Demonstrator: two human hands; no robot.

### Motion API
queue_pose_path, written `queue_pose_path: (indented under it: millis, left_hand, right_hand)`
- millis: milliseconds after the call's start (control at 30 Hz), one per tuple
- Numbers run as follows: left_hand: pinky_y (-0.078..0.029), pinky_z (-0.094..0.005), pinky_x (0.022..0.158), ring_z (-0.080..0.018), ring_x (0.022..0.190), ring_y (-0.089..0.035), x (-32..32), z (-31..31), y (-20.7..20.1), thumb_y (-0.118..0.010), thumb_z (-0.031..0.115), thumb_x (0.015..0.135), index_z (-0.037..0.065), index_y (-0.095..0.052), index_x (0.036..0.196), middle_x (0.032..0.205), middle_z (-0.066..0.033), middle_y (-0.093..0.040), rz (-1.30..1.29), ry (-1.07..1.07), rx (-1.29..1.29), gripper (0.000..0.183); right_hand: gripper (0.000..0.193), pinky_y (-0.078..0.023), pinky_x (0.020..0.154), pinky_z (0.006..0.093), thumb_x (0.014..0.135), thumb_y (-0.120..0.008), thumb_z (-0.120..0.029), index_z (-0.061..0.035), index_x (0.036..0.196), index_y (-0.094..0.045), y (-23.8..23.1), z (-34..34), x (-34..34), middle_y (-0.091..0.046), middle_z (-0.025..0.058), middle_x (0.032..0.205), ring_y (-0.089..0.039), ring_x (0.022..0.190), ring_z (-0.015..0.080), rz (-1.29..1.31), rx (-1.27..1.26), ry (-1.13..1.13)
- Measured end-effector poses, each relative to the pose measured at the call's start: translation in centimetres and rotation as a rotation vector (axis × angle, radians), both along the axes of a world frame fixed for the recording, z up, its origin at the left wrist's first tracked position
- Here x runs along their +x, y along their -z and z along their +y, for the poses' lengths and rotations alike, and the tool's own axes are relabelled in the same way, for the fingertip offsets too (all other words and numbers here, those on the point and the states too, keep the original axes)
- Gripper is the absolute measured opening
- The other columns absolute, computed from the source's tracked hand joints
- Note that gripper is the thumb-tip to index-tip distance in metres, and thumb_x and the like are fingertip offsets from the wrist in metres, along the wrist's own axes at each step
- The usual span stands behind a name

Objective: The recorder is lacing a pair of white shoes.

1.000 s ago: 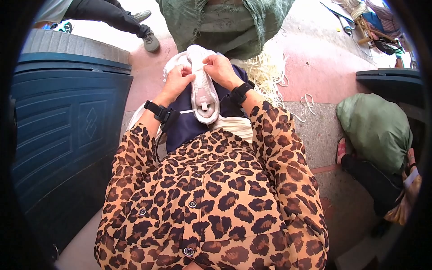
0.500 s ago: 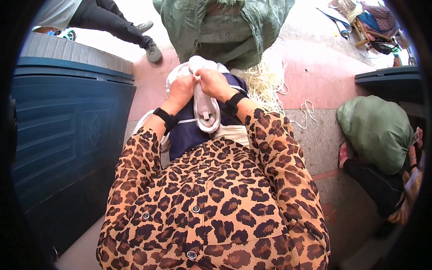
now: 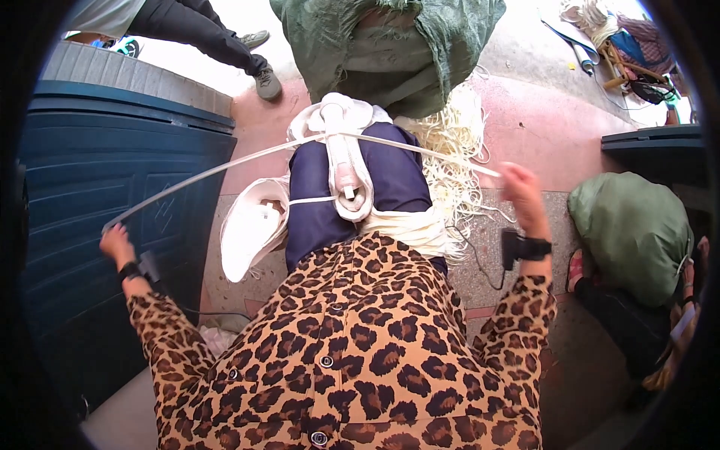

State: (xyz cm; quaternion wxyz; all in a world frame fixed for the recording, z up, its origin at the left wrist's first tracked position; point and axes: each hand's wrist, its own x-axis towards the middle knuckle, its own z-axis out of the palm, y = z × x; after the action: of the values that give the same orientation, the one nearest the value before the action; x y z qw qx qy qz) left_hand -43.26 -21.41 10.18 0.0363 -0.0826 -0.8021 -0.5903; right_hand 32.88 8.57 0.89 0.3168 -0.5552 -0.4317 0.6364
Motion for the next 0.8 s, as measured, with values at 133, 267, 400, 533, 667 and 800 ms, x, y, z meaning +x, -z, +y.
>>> queue_pose_path:
  millis: [133,267,400,533,667,800]
  left_hand:
    - [-0.049,-0.0328,0.060,-0.0250,0.075,-0.057,-7.2,-10.9,-4.9,-0.031,-0.004,0.081,-0.008,-0.047,0.086,0.088,-0.0156,-0.056,-0.170,-0.256,0.450,0.017]
    - [-0.030,-0.0280,0.046,-0.0136,0.052,-0.031,-7.1,-11.6,-9.1,-0.030,-0.004,0.079,0.001,-0.037,0.073,0.061,-0.0032,-0.030,-0.237,0.095,0.522,0.011]
    - [-0.030,-0.0203,0.046,-0.0054,0.050,-0.035,3.8,2.0,-8.0,-0.055,0.006,0.083,-0.001,-0.053,0.094,0.064,0.0031,-0.042,-0.143,-0.022,0.210,0.013]
    - [-0.036,-0.0191,0.047,-0.0055,0.053,-0.043,13.5,12.1,-2.8,-0.057,0.005,0.080,0.002,-0.052,0.097,0.071,-0.0012,-0.051,-0.425,0.699,0.098,0.018]
    - [-0.049,-0.0238,0.060,-0.0114,0.064,-0.057,26.1,19.6,2.5,-0.060,0.008,0.079,0.001,-0.053,0.097,0.080,-0.0068,-0.059,-0.656,0.928,-0.234,0.021]
    - [-0.049,-0.0275,0.069,-0.0183,0.077,-0.060,34.8,24.1,5.9,-0.050,0.012,0.085,-0.001,-0.051,0.093,0.092,-0.0132,-0.059,-0.898,1.184,-0.312,0.015]
  right_hand:
    - [0.014,-0.026,0.042,0.0198,0.088,-0.049,-0.014,-0.0046,0.097,-0.055,-2.0,0.4,8.7,-0.033,-0.0074,0.054,-0.028,0.045,0.0031,0.518,-0.005,0.534]
    - [0.018,-0.030,0.050,0.0197,0.091,-0.040,-0.007,0.0011,0.104,-0.050,-5.1,4.1,17.1,-0.033,-0.0038,0.056,-0.029,0.047,0.0058,1.125,0.068,0.285]
    - [0.027,-0.036,0.097,0.0344,0.089,-0.036,0.001,0.0079,0.114,-0.042,-11.1,6.9,17.2,-0.055,0.0160,0.100,-0.052,0.097,0.0240,1.055,0.454,0.549]
    - [0.028,-0.033,0.101,0.0346,0.090,-0.041,-0.006,0.0058,0.115,-0.045,-10.7,9.1,6.0,-0.051,0.0163,0.117,-0.047,0.111,0.0218,0.652,0.525,0.226]
    - [0.016,-0.043,0.082,0.0301,0.084,-0.051,-0.011,-0.0058,0.096,-0.060,-2.3,6.7,-9.4,-0.061,0.0059,0.089,-0.056,0.083,0.0172,-0.083,0.364,-0.185]
    - [0.011,-0.045,0.073,0.0348,0.076,-0.057,-0.010,-0.0050,0.083,-0.063,1.5,2.3,-18.0,-0.061,0.0141,0.078,-0.057,0.077,0.0295,-0.359,0.894,-0.651]
